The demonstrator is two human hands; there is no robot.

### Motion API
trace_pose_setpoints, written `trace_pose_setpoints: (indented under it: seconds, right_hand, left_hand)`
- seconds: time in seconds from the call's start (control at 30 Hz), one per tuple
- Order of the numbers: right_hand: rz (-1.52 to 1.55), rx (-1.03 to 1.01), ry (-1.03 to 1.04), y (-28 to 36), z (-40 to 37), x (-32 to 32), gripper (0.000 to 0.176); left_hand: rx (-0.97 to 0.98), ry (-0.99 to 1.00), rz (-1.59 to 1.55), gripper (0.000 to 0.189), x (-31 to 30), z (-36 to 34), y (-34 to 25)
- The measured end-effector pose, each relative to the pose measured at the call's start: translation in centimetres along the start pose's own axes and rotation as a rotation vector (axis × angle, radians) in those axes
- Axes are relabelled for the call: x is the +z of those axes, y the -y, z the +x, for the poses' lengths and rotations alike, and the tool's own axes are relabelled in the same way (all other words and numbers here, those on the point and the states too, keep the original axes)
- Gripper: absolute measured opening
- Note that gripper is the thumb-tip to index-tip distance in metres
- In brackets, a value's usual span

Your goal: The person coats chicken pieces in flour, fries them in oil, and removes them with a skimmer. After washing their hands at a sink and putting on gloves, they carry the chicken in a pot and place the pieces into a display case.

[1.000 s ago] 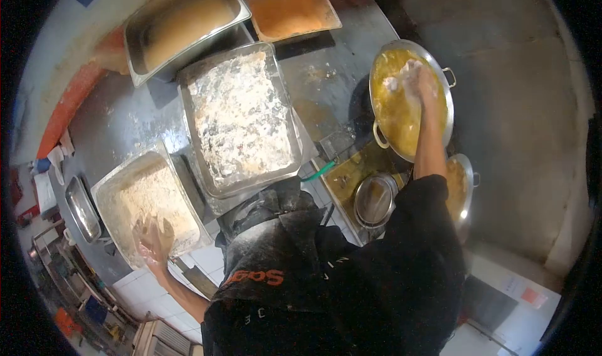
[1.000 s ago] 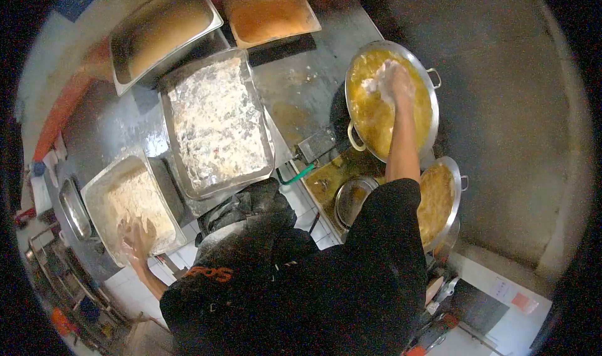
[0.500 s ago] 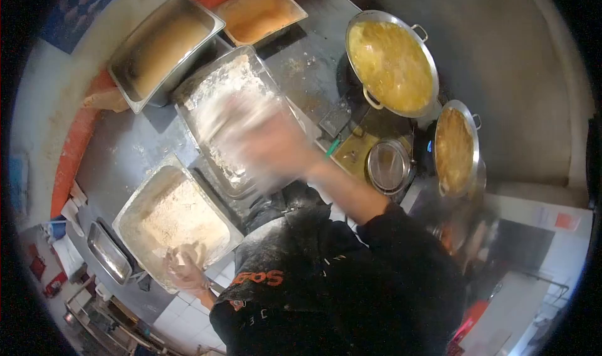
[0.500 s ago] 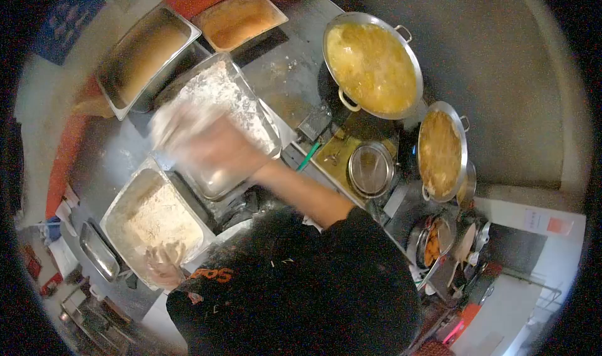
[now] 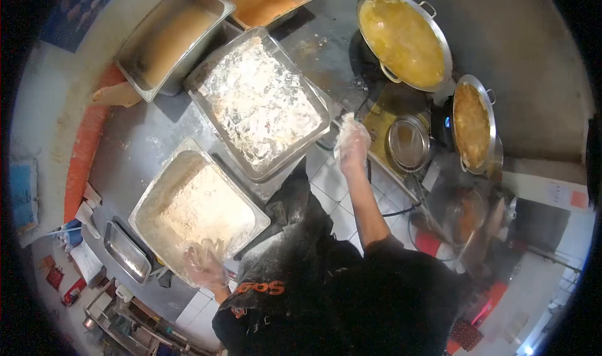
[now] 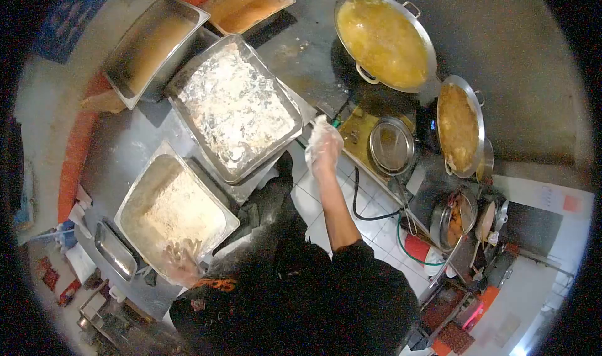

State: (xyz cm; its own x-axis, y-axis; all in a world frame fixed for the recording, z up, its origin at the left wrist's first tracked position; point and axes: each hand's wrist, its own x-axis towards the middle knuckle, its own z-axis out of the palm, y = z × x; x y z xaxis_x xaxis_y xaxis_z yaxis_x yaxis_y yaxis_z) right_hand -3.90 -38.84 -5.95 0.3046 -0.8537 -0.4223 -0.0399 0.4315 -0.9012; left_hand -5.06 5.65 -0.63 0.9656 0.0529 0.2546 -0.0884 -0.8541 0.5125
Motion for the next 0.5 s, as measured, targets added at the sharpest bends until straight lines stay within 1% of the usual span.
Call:
trace_pose_setpoints:
  seconds: [0.03,0.07,0.1,0.13,0.2,0.23,0.3,0.33,0.4,0.47,0.5]
  right_hand:
    - [0.236,0.144,0.043,-3.3,3.2,-2.2,0.015]
    - [0.471,0.289,0.081,-6.8,6.1,-3.9,0.016]
    - [0.472,0.297,0.078,-9.8,8.6,-4.6,0.016]
    - [0.455,0.315,0.128,-12.5,11.2,-5.1,0.017]
    - [0.438,0.342,0.163,-16.9,15.4,-5.5,0.019]
    - [0.528,0.355,0.055,-18.8,17.2,-5.1,0.02]
    - [0.615,0.368,-0.06,-19.9,18.9,-4.7,0.021]
    - [0.345,0.272,-0.088,-19.5,19.0,-4.5,0.024]
    - [0.065,0.177,-0.108,-17.3,18.4,-3.6,0.028]
    - [0.39,0.406,-0.183,-13.6,17.5,-2.4,0.035]
    - [0.385,0.411,-0.164,-13.4,17.8,-2.7,0.036]
  left_hand:
    - [0.0,-0.002,0.008,0.043,0.5,-0.3,0.9]
    - [-0.104,0.012,-0.099,0.043,1.1,-0.8,2.6]
    - [-0.156,0.025,-0.149,0.043,1.2,-0.9,2.5]
    - [-0.209,0.035,-0.197,0.043,1.3,-0.9,2.3]
    - [-0.125,0.117,0.008,0.041,-0.1,0.4,-0.8]
    - [-0.123,0.127,0.016,0.041,0.0,0.4,-0.9]
    - [-0.107,0.121,0.113,0.041,0.2,0.4,-0.8]
    - [-0.108,0.127,0.118,0.041,0.2,0.4,-0.5]
    - [-0.066,0.106,0.19,0.041,0.6,0.4,0.8]
    - [-0.044,0.084,0.256,0.042,1.1,-0.1,2.2]
    - [-0.043,0.076,0.291,0.042,1.2,-0.7,2.6]
